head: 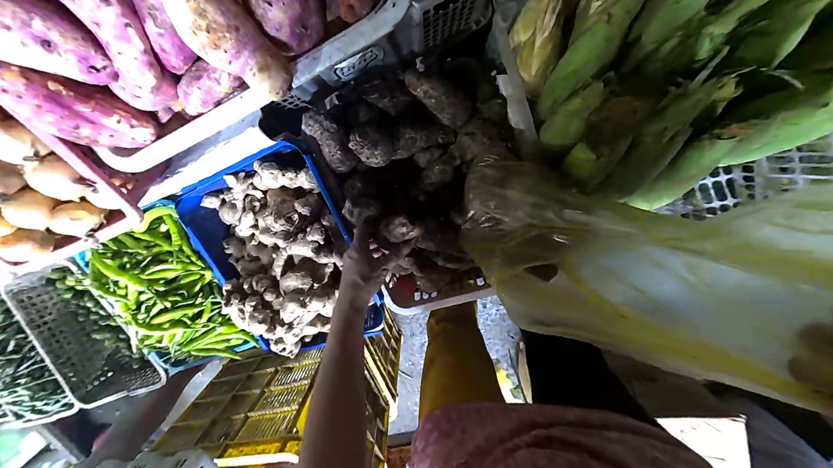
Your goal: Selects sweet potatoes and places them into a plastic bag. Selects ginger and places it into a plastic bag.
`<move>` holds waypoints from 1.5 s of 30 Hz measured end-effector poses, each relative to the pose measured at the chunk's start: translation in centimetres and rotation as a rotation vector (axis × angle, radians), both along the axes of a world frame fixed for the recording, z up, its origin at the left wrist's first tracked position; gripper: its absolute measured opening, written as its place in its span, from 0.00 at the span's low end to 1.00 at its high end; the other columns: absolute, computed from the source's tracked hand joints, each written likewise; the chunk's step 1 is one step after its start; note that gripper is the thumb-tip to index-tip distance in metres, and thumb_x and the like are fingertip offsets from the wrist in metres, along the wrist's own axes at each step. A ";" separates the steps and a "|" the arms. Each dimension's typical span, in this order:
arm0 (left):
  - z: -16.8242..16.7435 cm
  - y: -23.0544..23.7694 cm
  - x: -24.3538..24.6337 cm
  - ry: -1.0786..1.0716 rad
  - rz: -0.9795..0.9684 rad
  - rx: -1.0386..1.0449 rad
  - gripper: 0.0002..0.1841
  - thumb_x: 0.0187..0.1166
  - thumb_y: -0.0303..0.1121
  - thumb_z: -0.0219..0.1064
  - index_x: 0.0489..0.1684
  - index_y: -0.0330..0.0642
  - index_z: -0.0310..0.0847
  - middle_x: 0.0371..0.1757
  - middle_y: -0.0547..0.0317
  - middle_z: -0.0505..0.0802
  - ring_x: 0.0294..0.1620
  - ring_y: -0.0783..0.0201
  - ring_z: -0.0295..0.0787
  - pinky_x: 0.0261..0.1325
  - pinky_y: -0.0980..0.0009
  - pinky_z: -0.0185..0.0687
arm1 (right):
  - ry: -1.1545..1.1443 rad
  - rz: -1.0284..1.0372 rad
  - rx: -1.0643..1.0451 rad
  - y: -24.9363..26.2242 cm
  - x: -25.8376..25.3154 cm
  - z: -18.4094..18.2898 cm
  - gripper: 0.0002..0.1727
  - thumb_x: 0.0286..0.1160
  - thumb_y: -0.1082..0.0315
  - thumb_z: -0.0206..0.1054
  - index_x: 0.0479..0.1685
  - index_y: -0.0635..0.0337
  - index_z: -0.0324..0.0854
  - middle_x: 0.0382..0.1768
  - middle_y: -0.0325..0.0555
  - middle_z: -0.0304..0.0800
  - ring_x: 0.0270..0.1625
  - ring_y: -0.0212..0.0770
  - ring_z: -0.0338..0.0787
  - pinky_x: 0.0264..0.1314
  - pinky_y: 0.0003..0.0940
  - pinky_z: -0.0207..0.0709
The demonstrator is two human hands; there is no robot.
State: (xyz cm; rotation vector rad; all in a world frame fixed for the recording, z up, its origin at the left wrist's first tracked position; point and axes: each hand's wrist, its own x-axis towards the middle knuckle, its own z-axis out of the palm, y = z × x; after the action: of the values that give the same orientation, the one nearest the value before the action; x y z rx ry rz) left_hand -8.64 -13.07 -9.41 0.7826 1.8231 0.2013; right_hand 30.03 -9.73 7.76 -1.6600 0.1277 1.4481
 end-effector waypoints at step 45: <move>-2.8 7.8 4.3 0.309 -0.385 0.041 0.49 0.75 0.51 0.74 0.94 0.43 0.48 0.83 0.32 0.74 0.85 0.33 0.66 0.84 0.26 0.49 | 0.159 0.091 0.143 -5.0 1.9 -1.7 0.21 0.77 0.72 0.41 0.30 0.49 0.82 0.27 0.34 0.92 0.29 0.24 0.90 0.29 0.17 0.84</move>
State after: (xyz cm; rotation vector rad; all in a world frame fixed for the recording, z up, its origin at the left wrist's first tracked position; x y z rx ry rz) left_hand -4.29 -5.27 -12.24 1.2288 1.9132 -0.1406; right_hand 31.93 -14.76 6.04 -1.4512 0.0363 1.6190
